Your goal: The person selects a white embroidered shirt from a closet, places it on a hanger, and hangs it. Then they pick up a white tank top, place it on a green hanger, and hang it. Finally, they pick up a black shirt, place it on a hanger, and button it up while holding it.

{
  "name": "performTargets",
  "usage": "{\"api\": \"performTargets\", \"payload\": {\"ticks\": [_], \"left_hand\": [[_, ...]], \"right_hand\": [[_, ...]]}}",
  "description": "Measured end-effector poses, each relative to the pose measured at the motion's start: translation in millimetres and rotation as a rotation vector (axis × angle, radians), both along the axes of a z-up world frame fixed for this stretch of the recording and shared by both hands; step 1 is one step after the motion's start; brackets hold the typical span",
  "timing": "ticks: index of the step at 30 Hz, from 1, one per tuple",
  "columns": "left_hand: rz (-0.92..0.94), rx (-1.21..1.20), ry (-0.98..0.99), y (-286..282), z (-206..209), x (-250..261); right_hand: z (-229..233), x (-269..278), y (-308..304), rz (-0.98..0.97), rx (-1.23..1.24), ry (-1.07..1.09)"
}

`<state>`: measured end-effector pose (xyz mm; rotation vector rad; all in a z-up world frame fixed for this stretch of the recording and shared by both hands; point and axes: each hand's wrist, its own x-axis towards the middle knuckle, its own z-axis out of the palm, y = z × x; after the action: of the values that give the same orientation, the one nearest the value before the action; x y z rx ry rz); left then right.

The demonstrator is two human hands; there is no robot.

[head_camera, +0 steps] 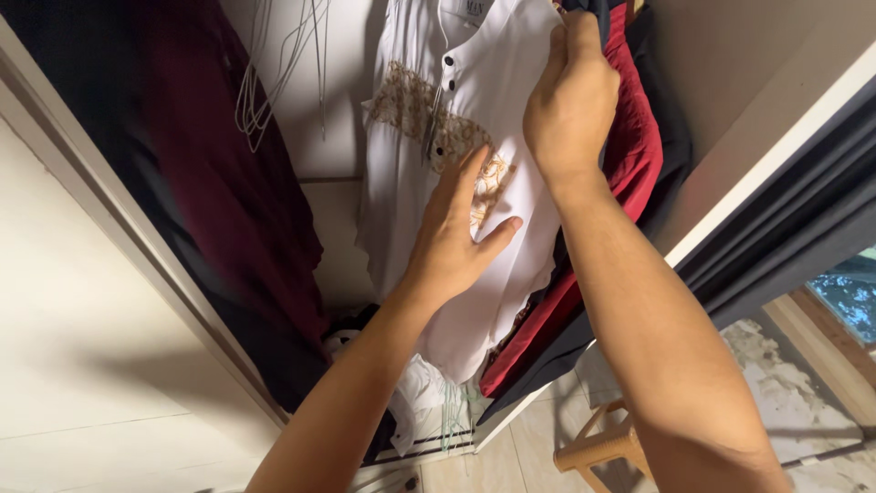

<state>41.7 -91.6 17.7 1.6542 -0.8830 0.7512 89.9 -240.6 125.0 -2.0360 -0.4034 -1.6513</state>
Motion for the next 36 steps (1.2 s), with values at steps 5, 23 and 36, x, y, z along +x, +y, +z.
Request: {"api": "performTargets", "payload": {"ticks": [5,23,36], "left_hand": [[-0.075,-0.053,0.100,-7.3,-11.8,6.6],[-0.070,-0.002,0.008,-3.7,-42.1,25.1],[-0.155,0.001,0.180,-8.3,-45.1,24.5]], "right_hand": [[-0.3,9.9,-2.2,-0.056,0.018,0.032],[23.8,-0.7,-71.4,0.543,0.795,0.313],[30.8,-5.0,-117.0,0.722,1.015,0.279]]}}
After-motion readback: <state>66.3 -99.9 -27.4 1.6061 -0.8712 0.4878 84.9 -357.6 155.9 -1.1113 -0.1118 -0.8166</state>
